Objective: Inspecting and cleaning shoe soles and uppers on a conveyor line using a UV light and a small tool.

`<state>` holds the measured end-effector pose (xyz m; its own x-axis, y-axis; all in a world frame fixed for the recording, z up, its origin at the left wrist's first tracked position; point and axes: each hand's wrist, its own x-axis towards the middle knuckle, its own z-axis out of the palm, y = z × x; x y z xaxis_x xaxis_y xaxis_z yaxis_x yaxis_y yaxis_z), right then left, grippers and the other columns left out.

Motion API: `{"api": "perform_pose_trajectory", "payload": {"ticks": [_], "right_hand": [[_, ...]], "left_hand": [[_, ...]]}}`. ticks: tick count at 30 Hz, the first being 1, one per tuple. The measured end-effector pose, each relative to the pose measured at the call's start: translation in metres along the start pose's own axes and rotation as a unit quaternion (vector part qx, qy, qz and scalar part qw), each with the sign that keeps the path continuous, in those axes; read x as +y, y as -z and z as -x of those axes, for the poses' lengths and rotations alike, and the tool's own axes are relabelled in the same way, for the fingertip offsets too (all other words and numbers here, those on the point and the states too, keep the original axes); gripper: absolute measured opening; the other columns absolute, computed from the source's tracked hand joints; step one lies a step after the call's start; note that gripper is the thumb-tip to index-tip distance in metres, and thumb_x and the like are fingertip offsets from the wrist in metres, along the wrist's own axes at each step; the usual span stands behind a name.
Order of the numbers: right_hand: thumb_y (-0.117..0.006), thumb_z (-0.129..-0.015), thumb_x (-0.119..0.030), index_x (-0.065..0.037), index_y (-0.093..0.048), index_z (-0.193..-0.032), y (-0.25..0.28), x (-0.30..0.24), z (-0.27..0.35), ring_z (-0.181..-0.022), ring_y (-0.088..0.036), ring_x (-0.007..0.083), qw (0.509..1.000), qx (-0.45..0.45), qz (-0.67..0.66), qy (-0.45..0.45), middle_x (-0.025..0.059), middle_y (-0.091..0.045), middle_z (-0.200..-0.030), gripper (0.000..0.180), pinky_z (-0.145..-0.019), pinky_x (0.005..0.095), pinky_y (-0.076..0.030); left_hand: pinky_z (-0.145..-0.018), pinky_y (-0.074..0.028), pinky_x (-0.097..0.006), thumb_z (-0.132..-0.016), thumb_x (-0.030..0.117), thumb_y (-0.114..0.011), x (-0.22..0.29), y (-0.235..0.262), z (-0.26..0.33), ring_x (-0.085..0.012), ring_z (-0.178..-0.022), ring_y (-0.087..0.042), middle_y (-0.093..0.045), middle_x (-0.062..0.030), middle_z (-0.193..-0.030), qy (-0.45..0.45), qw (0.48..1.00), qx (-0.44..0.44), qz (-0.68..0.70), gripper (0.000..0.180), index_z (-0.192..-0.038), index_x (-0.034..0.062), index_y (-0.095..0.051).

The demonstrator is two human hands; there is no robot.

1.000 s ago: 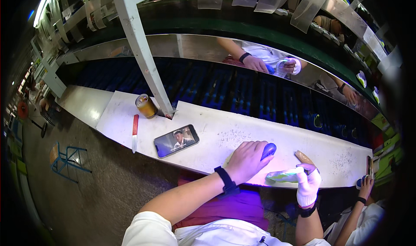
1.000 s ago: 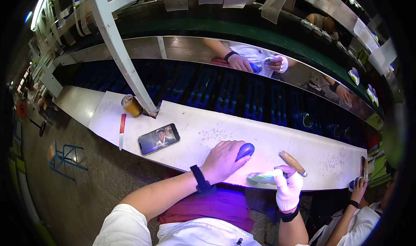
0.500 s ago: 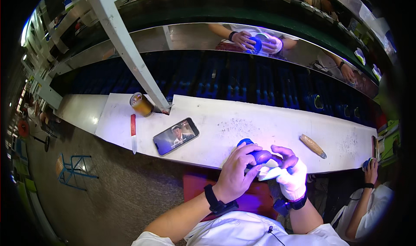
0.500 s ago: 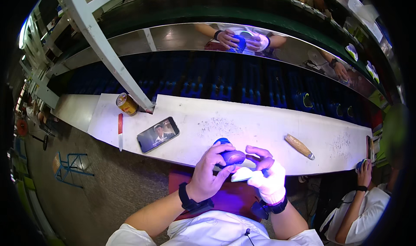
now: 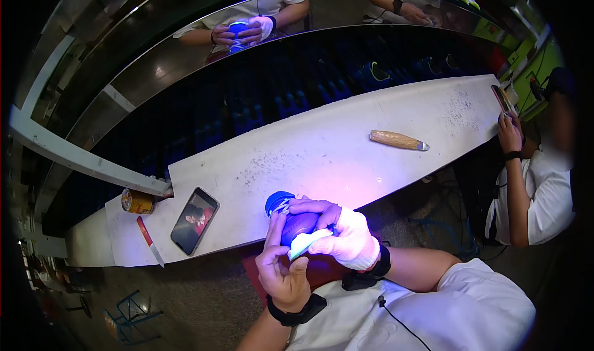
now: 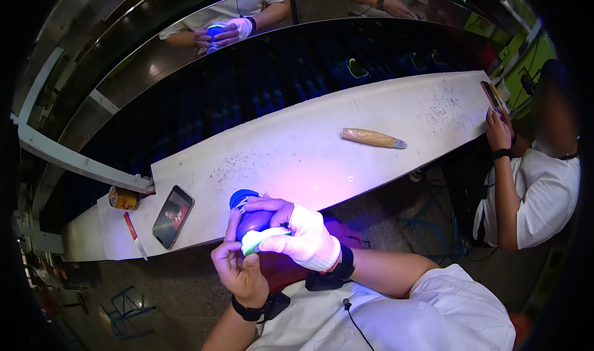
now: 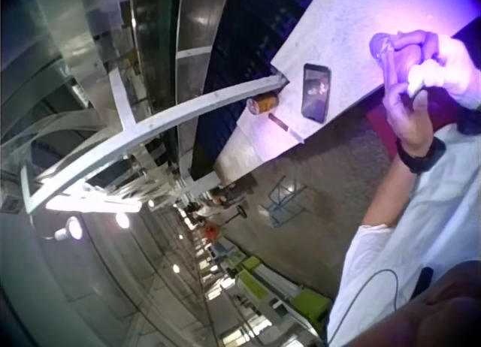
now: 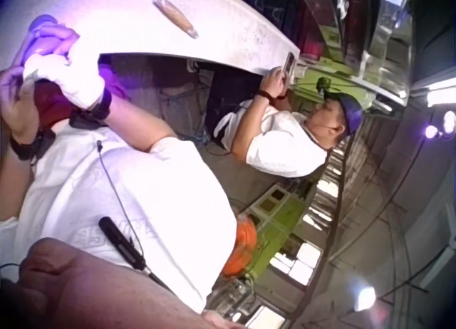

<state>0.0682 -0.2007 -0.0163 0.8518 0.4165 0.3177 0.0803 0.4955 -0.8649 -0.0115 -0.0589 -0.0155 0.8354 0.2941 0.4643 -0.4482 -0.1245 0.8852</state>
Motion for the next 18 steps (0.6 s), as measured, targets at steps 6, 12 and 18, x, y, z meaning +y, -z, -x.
{"api": "perform_pose_trajectory", "payload": {"ticks": [6, 12, 18], "right_hand": [[-0.086, -0.086, -0.007, -0.008, -0.059, -0.096, -0.0016, -0.0034, 0.0069, -0.143, -0.054, 0.0442, 1.000, 0.007, 0.000, -0.031, 0.0320, -0.064, -0.141, 0.028, -0.128, 0.0629, -0.026], [-0.085, -0.090, -0.015, -0.003, -0.061, -0.094, 0.0004, -0.0014, 0.0037, -0.133, -0.065, 0.0396, 0.997, -0.007, 0.072, 0.041, 0.0276, -0.070, -0.134, 0.027, -0.121, 0.0560, -0.041], [-0.088, -0.086, -0.016, -0.003, -0.060, -0.090, 0.0010, -0.0062, -0.0024, -0.131, -0.067, 0.0379, 0.995, -0.004, 0.084, 0.053, 0.0239, -0.073, -0.130, 0.031, -0.116, 0.0528, -0.048]], "left_hand": [[-0.126, -0.028, -0.055, -0.105, 0.033, -0.070, -0.0018, -0.0048, 0.0109, -0.0473, -0.153, -0.041, -0.053, -0.0420, -0.148, 0.053, 0.997, 0.051, 0.022, 0.041, -0.110, 0.0039, -0.041], [-0.120, -0.041, -0.051, -0.106, 0.034, -0.069, -0.0003, -0.0022, 0.0097, -0.0460, -0.148, -0.048, -0.053, -0.0419, -0.149, 0.022, 0.999, 0.032, -0.028, 0.039, -0.113, 0.0085, -0.041], [-0.120, -0.040, -0.055, -0.105, 0.030, -0.072, -0.0002, 0.0033, 0.0100, -0.0476, -0.148, -0.048, -0.055, -0.0413, -0.147, 0.021, 0.999, 0.032, -0.028, 0.039, -0.109, 0.0081, -0.039]]}}
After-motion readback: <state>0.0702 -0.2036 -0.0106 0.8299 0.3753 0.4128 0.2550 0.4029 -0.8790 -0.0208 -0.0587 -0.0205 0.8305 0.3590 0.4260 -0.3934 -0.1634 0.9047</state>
